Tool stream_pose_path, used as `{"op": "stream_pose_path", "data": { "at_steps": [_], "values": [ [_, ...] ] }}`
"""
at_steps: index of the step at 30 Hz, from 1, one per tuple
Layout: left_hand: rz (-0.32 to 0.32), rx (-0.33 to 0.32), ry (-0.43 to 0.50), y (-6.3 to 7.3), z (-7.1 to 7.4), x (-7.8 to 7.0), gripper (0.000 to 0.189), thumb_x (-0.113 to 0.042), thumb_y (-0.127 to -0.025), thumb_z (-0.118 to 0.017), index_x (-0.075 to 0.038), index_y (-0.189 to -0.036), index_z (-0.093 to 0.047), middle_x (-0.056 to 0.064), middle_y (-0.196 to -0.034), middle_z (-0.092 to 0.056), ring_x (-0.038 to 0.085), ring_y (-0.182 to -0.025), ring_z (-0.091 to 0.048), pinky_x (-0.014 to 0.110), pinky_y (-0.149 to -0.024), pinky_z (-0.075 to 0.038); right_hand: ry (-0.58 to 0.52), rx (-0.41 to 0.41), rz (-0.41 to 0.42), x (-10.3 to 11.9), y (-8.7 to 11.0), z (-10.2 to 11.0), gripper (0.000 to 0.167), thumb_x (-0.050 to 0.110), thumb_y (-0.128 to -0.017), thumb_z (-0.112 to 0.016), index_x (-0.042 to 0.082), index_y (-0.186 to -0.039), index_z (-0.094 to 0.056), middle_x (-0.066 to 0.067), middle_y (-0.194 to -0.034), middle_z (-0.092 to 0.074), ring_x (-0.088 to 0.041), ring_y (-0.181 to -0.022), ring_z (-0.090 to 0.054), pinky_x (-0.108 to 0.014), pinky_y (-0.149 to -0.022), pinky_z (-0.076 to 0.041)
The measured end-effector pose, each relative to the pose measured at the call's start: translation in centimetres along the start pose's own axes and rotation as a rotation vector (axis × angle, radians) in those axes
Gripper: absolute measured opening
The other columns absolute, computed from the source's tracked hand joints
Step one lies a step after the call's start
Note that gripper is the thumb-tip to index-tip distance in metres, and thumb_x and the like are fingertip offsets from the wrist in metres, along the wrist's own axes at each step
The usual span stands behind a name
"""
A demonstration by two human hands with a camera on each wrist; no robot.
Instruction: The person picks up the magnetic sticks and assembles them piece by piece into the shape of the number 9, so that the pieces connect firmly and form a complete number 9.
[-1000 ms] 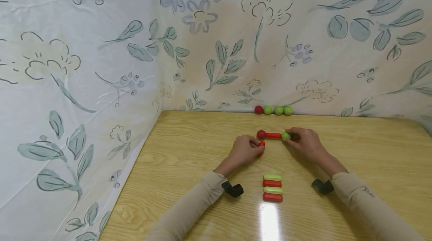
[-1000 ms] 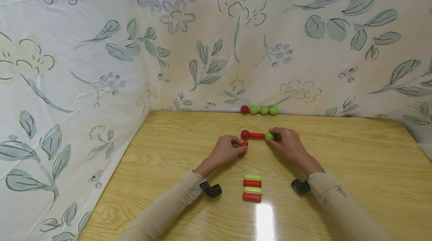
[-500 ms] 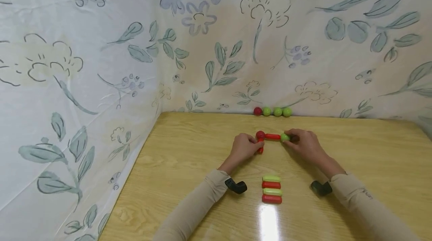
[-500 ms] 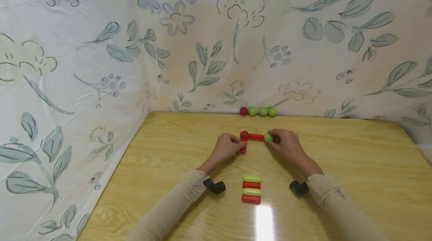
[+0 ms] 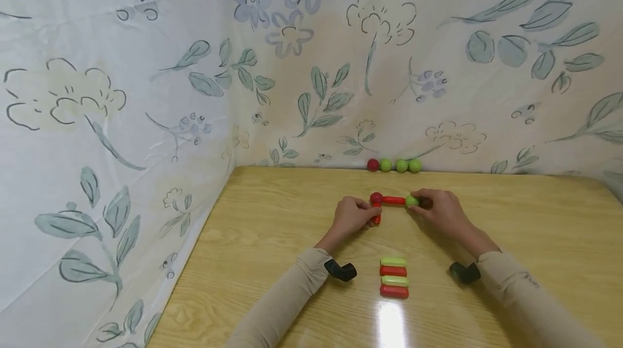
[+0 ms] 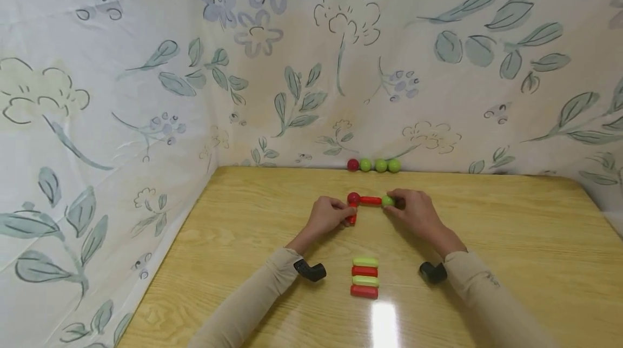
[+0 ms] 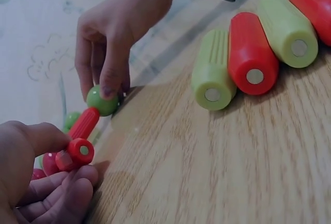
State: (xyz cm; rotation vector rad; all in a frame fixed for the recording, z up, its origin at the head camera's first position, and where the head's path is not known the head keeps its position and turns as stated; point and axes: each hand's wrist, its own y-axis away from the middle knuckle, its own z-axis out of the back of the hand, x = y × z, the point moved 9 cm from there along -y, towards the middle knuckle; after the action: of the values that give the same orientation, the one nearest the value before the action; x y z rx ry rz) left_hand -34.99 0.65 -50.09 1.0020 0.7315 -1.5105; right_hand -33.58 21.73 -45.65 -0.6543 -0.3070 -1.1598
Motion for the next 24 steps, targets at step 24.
{"op": "stream_pose_path", "data": {
  "at_steps": [24],
  "values": [
    [0.086, -0.061, 0.012, 0.0, 0.5, 0.5, 0.028, -0.039, -0.084, -0.082, -0.018, -0.067, -0.074, -0.005, -0.056, -0.065, 0.007, -0.047, -0.056, 0.02, -0.045, -0.044, -0.024, 0.019, -0.04, 1.0, -0.2, 0.2, 0.048, 0.013, -0.088, -0.078, -0.008, -0.128, -0.061, -0.03, -0.116, -0.065, -0.04, -0.09, -0.071, -0.055, -0.077, -0.056]
  ]
}}
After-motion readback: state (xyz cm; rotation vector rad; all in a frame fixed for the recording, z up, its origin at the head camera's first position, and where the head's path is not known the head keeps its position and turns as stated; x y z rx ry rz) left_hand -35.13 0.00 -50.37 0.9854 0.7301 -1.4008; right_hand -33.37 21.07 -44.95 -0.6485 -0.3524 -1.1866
